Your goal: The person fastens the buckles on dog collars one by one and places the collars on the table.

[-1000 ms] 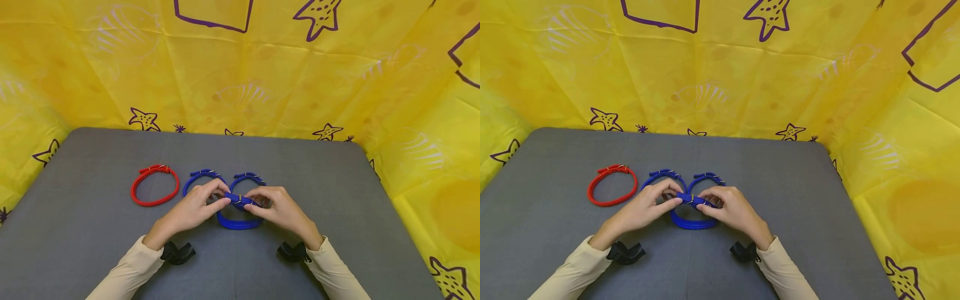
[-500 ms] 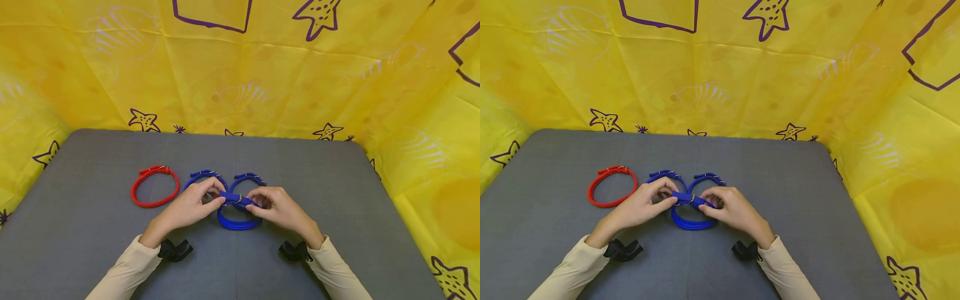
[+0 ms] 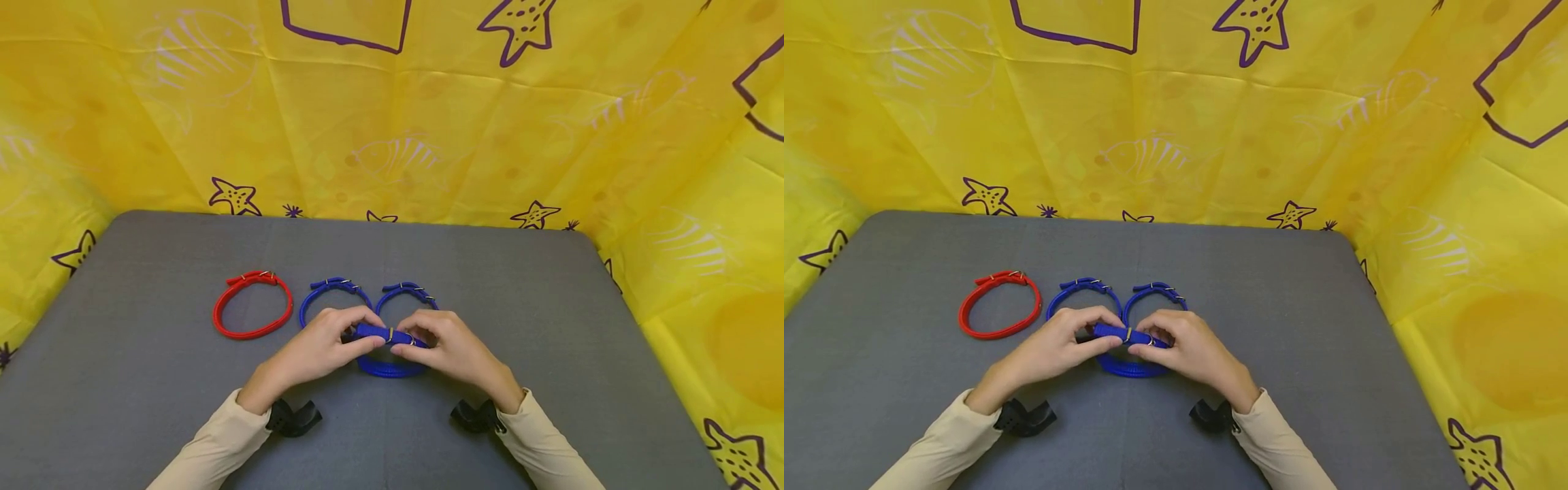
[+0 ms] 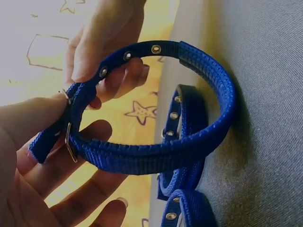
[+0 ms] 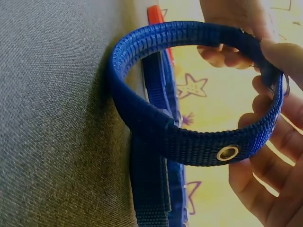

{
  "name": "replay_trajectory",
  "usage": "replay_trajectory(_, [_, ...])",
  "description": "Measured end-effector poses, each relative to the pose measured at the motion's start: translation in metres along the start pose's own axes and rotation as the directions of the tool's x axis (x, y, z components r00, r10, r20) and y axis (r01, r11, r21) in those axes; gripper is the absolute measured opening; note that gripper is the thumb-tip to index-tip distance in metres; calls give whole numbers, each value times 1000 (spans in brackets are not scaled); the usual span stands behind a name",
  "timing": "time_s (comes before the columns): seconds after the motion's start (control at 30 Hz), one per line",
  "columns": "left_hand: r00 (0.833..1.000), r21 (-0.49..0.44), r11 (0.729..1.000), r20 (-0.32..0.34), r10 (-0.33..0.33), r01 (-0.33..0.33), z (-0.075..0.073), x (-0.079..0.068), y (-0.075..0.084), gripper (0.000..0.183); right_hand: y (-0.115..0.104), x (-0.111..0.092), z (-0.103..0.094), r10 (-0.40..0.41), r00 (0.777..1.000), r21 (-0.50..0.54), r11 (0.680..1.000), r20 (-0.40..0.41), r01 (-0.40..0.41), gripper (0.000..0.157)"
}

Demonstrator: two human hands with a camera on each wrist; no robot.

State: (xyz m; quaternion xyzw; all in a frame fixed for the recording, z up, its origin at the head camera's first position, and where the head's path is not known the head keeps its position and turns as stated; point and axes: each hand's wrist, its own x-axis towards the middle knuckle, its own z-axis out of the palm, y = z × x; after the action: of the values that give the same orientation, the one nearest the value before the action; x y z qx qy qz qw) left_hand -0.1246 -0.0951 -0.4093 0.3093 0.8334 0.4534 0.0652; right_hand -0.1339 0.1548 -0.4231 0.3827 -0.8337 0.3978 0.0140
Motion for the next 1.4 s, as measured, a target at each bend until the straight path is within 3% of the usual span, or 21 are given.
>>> replay_trajectory(0.33, [998, 93, 995, -56, -34, 39, -11, -2, 0, 10, 5, 1, -3, 40, 999, 6, 999, 6, -40, 10])
replay_trajectory(0.5, [995, 95, 994, -82, -49, 57, -20, -5, -3, 11, 8, 0, -6, 69, 998, 3, 998, 9, -69, 9])
replay_trajectory(0.8, [998, 88, 995, -36, -50, 53, -22, -7, 0, 11, 6, 0, -6, 38, 999, -14, 999, 17, -38, 9])
replay_trajectory(1.13, [998, 93, 994, 19, 52, -54, -4, -2, 5, 20, -1, -1, -3, -25, 1000, -33, 999, 12, 26, 11])
replay_trajectory(1.4, [997, 92, 993, 36, 64, -67, -7, -1, 1, 23, 3, 0, -4, 0, 1000, -43, 999, 14, 1, 12])
